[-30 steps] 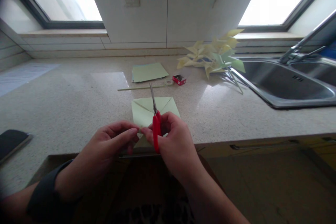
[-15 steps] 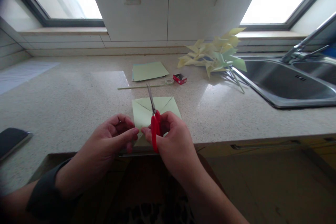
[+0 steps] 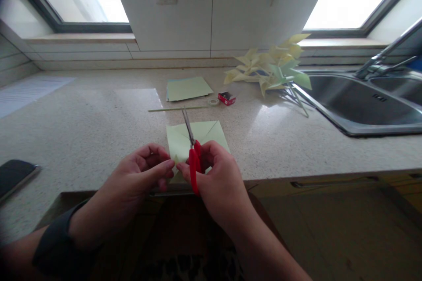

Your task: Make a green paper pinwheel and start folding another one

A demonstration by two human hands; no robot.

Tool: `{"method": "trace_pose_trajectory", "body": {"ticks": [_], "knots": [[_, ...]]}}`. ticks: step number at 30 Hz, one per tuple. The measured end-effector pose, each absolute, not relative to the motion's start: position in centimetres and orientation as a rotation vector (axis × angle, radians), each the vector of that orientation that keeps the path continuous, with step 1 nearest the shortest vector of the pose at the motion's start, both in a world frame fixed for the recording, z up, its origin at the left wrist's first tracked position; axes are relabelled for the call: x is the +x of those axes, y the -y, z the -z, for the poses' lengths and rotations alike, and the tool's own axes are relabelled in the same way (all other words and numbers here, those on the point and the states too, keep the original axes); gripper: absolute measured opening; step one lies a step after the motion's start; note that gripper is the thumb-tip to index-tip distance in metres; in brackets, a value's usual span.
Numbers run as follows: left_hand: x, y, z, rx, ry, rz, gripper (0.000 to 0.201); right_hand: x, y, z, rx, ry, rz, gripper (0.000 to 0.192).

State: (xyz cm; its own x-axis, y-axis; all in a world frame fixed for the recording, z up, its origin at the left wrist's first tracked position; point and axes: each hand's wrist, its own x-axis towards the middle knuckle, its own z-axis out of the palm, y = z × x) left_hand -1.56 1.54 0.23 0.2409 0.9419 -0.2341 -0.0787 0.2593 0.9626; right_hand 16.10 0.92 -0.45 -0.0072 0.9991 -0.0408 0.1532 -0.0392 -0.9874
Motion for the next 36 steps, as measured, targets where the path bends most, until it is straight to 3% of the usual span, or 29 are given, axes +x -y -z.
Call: {"method": "trace_pose_trajectory", "body": {"ticks": [10, 22, 36], "knots": [[-1.4, -1.7, -0.5, 0.911, -1.012, -0.906, 0.039, 16.8, -1.5, -0.5, -1.282, 1.257, -1.301, 0.032], [-2.2, -3.3, -1.1, 1.066, -1.001, -0.716, 0.032, 18.5, -4.7, -0.6, -1.161, 1.715, -1.290, 0.026], [-2.3, -3.1, -0.6, 1.216, -1.077, -0.668, 0.030, 18.2, -4.1, 0.5, -1.058, 1.635, -1.426, 0.024]]}}
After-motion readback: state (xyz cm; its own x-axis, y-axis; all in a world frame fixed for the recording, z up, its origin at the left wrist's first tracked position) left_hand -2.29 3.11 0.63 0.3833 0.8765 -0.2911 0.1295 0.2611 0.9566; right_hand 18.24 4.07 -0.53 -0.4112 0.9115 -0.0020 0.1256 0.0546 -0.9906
